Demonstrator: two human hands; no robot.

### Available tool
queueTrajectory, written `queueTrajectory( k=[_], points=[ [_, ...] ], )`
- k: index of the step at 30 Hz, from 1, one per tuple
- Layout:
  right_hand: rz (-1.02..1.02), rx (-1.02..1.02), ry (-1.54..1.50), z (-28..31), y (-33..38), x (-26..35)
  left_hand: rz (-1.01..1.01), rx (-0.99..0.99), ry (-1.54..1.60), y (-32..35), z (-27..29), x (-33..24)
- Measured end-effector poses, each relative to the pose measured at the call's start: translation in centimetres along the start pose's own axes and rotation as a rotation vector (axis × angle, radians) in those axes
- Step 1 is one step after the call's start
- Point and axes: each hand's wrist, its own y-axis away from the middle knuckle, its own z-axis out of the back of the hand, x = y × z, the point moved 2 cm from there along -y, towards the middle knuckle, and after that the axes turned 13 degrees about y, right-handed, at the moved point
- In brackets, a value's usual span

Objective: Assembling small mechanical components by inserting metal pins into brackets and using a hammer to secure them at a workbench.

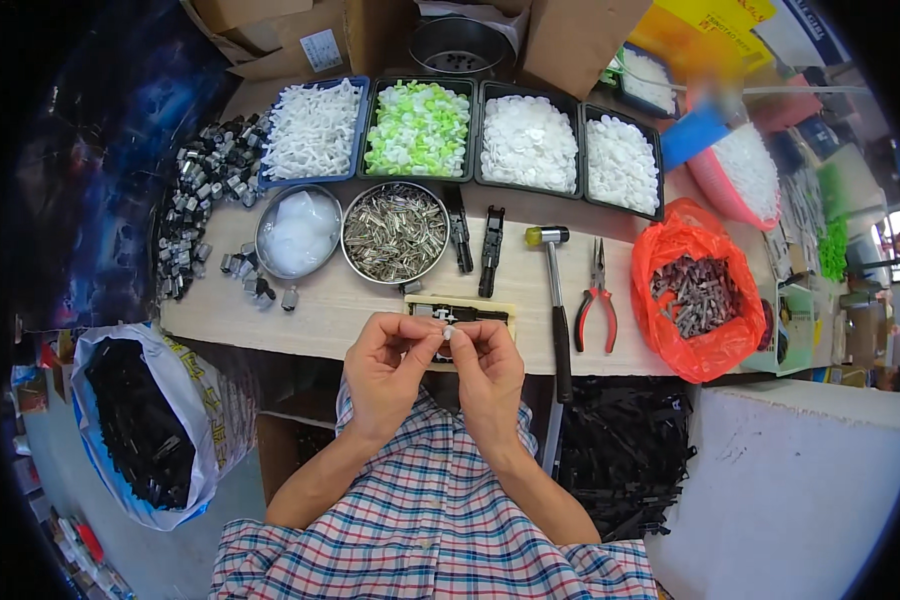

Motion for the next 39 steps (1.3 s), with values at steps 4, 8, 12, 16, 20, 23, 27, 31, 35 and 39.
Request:
queueTrajectory(
  k=[4,8,12,16,20,23,27,31,35,39],
  points=[
    [0.001,-0.01,0.013,-0.2,0.4,0.0,-0.01,-0.011,-0.01,0.2,0.0,0.1],
    [0.006,-0.055,0.042,-0.4,1.0,-0.2,-0.432,0.136,-0.466,0.3,0.1,-0.5],
    [0.075,-0.071,0.135,-0.2,1.2,-0.4,-0.676,0.241,-0.706,0.2,-0.3,-1.1],
    [0.209,0.02,0.303,0.5,0.7,-0.3,0.144,-0.012,-0.184,0.0,0.6,-0.6],
    [0.455,0.165,0.615,1.7,0.3,1.4,0.314,0.026,0.116,-1.3,1.7,-0.8],
    [0.622,0.216,0.695,2.0,0.0,1.7,0.448,0.096,0.117,-1.7,2.3,-1.1],
    [0.673,0.268,0.716,2.5,-0.3,1.0,0.569,0.181,0.038,-1.9,2.3,-1.2],
    [0.708,0.273,0.711,2.5,-0.3,0.7,0.621,0.153,0.091,-1.8,2.0,-1.2],
    [0.719,0.257,0.73,2.4,-0.4,1.0,0.545,0.123,0.044,-1.7,2.1,-1.0],
    [0.823,0.223,0.834,2.5,-0.4,0.9,0.464,0.203,-0.136,-1.8,2.1,-1.0]
  ],
)
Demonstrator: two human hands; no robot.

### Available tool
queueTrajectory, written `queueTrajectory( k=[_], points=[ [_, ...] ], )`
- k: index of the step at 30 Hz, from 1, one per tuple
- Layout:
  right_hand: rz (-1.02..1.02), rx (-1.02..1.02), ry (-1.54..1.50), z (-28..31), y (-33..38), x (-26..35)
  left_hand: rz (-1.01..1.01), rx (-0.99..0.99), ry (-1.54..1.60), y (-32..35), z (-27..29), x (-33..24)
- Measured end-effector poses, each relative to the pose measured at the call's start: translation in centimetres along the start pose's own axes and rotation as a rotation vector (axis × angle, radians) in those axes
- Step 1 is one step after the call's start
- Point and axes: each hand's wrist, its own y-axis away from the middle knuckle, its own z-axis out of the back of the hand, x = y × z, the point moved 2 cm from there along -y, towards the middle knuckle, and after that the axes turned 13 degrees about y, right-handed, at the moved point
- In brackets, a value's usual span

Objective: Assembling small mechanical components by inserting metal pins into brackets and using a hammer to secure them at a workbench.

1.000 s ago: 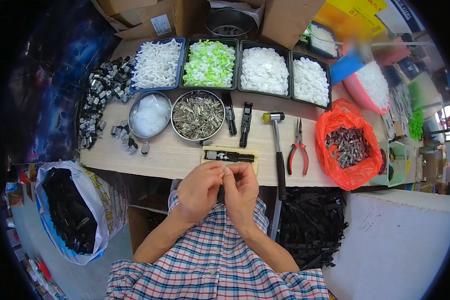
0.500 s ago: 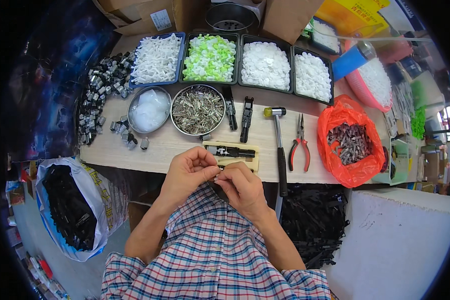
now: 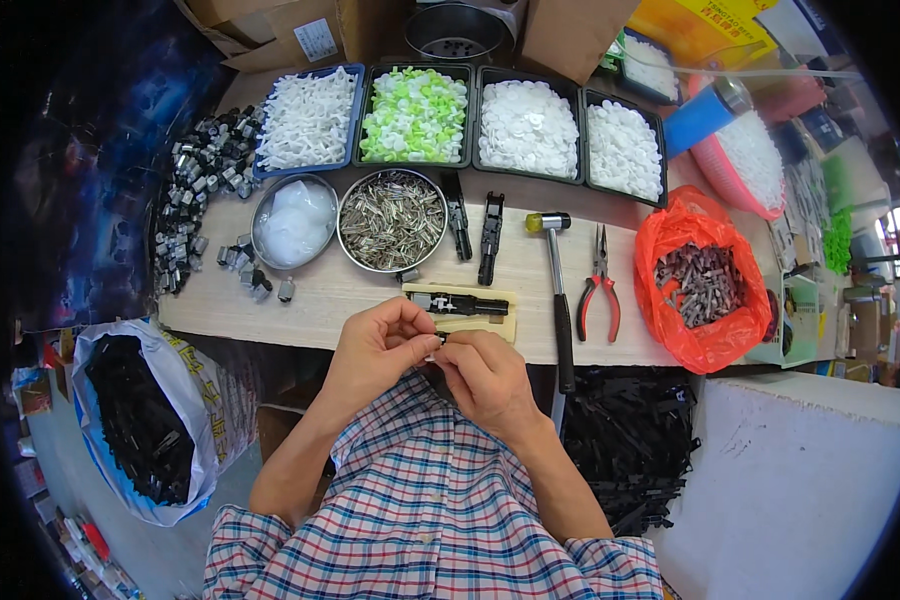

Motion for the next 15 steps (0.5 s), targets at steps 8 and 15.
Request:
queueTrajectory(
  k=[8,15],
  points=[
    [0.04,0.004,0.158,0.3,-1.8,-2.1,-0.493,-0.11,-0.671,0.1,-0.2,0.1],
    [0.111,0.196,0.449,0.0,-3.8,-4.3,-0.724,0.044,-1.167,0.9,-0.7,1.9]
  ],
)
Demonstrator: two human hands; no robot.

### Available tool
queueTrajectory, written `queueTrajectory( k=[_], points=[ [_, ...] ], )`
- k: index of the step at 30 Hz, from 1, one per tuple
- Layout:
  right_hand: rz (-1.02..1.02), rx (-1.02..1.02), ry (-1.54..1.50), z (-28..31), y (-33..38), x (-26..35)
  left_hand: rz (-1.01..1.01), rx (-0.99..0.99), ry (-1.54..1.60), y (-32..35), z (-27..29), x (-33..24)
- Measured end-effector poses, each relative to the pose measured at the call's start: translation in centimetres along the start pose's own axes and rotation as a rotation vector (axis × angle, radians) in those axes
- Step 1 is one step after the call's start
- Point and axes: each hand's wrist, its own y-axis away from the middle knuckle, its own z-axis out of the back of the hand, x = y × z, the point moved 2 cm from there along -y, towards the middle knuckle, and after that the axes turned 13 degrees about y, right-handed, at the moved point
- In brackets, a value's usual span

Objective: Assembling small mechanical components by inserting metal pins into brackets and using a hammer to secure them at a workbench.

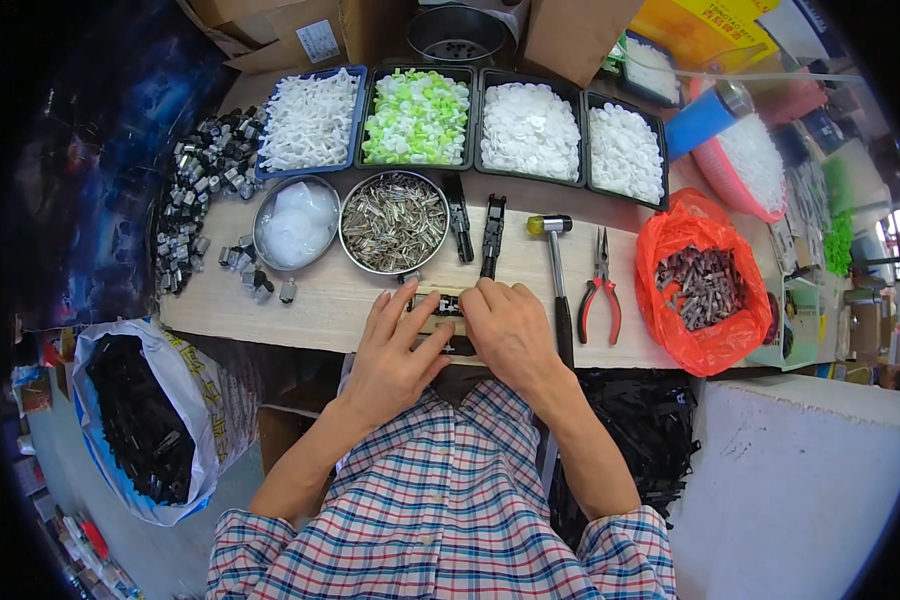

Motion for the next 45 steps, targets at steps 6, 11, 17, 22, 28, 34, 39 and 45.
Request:
queueTrajectory(
  k=[6,11,17,22,28,34,39,45],
  points=[
    [0.072,0.139,0.014,0.2,-1.0,-0.6,0.014,0.053,-0.035,-0.6,-0.9,0.8],
    [-0.021,0.135,-0.239,0.1,-0.8,-1.7,-0.026,0.076,-0.133,-0.8,-1.3,0.5],
    [-0.412,-0.187,-0.327,0.9,-1.4,-7.2,-0.102,0.137,-0.142,-2.2,-1.7,-0.2],
    [-0.504,-0.425,0.047,2.1,-1.9,-15.1,-0.188,0.11,-0.108,-2.5,-2.0,0.7],
    [-0.656,-0.334,0.246,2.4,-2.8,-22.3,-0.218,0.032,-0.026,-3.2,-0.7,0.4],
    [-0.648,-0.193,0.308,1.6,-5.0,-22.2,0.007,-0.333,-0.065,-6.7,0.5,4.8],
    [-0.61,-0.198,0.362,1.4,-5.0,-22.4,0.164,-0.277,-0.2,-8.6,1.1,6.4],
    [-0.441,-0.39,-0.042,2.3,-4.9,-13.9,0.145,-0.241,-0.264,-7.6,0.8,7.5]
  ],
)
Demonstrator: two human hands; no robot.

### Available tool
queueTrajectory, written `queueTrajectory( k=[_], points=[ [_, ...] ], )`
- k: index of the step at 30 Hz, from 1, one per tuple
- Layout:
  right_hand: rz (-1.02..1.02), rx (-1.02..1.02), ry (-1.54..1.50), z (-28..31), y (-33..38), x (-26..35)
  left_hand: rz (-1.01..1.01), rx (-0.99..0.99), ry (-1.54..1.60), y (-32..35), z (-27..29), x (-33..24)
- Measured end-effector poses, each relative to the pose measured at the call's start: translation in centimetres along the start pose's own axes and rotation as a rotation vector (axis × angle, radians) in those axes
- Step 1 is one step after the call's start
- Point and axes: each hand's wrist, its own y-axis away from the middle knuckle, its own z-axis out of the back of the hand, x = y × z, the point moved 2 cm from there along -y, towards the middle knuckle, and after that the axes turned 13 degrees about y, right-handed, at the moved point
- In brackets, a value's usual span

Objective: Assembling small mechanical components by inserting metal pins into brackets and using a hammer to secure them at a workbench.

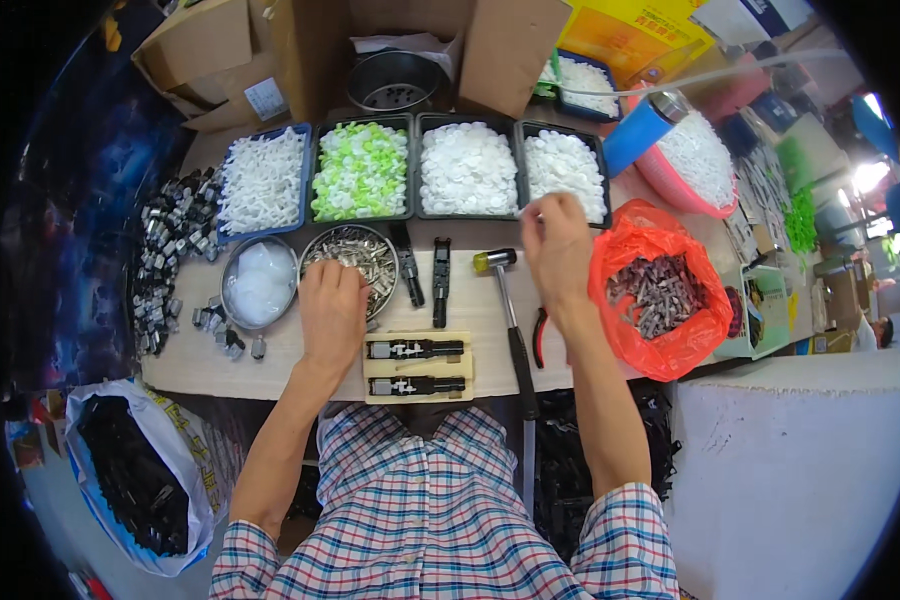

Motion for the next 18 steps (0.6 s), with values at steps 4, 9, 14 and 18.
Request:
queueTrajectory(
  k=[4,9,14,18],
  points=[
    [0.0,0.108,-0.257,-0.5,5.3,6.2,-0.042,-0.01,0.005,0.0,0.0,-0.5],
    [-0.496,0.458,-0.714,-1.9,9.4,9.8,-0.08,-0.033,0.135,0.2,0.8,0.4],
    [-0.662,0.433,-1.003,-1.1,11.2,12.6,0.196,-0.034,0.663,2.0,2.7,-2.6],
    [-0.669,0.424,-1.043,-0.1,12.6,13.8,0.568,-0.002,1.173,5.4,2.7,-4.7]
  ],
)
